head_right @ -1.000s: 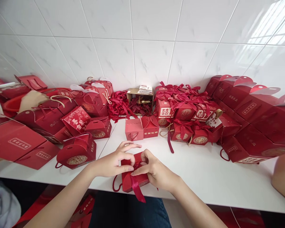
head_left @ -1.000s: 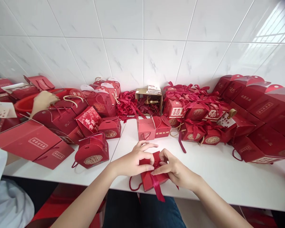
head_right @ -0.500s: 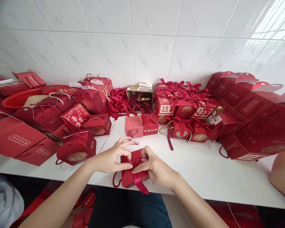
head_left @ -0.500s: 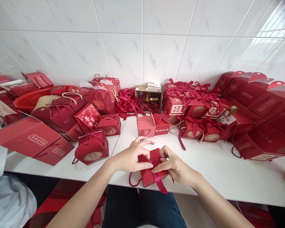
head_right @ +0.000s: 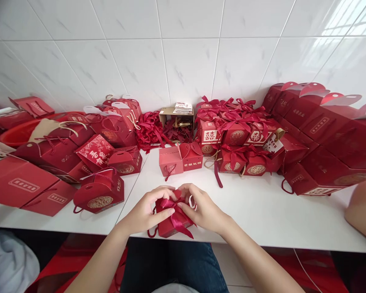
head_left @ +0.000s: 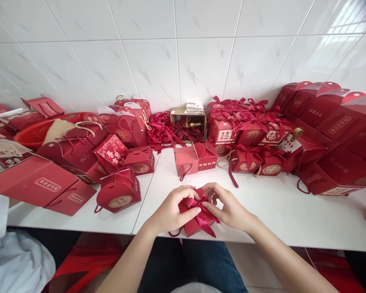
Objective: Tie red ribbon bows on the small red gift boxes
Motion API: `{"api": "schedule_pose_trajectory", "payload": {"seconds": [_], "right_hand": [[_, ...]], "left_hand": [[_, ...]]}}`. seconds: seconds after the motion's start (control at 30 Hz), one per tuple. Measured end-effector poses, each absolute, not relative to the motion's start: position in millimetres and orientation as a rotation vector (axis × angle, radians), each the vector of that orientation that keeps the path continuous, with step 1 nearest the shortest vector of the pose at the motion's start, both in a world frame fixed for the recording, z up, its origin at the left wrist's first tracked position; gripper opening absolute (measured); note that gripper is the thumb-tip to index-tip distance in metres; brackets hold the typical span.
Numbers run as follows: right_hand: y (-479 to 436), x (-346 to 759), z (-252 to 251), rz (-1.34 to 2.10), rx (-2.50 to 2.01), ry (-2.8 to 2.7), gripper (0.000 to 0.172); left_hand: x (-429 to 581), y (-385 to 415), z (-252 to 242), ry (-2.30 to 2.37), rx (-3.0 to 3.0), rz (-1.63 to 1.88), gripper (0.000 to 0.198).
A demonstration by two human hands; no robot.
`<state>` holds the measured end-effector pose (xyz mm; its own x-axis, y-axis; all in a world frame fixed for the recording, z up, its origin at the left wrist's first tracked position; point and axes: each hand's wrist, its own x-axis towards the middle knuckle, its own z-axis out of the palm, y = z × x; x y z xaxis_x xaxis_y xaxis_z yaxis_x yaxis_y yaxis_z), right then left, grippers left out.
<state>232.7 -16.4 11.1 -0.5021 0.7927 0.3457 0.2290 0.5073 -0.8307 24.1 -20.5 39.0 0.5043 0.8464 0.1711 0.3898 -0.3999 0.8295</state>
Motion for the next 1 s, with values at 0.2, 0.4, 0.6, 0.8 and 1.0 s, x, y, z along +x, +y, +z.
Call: {"api": "schedule_pose_trajectory", "payload": {"seconds": [0.2,0.4,0.6,0.8,1.0], "right_hand": [[-13.8,232.8,10.3,0.899,-0.974,-1.967,0.012],[-15.6,230.9,13.8,0.884,-0.949,-1.924,0.018],[-15.2,230.8,10.4,0.923,-0.993,-1.879,0.021],[-11.8,240.7,4.2,1.071,-1.083,-1.728,0.025],[-11.6,241.7,8.5,1.159,-1.064,-1.707,0.028]], "left_hand": [[35.0,-26.7,31.9,1.154,1.808,0.896,0.01],[47.1,-27.0,21.1,1.298,1.676,1.014,0.02],[48.0,-27.3,14.5,1.276,1.657,1.025,0.016],[41.8,-28.7,13.9,1.245,1.655,0.983,0.01],[35.2,-30.0,18.8,1.188,1.657,0.899,0.013]]}}
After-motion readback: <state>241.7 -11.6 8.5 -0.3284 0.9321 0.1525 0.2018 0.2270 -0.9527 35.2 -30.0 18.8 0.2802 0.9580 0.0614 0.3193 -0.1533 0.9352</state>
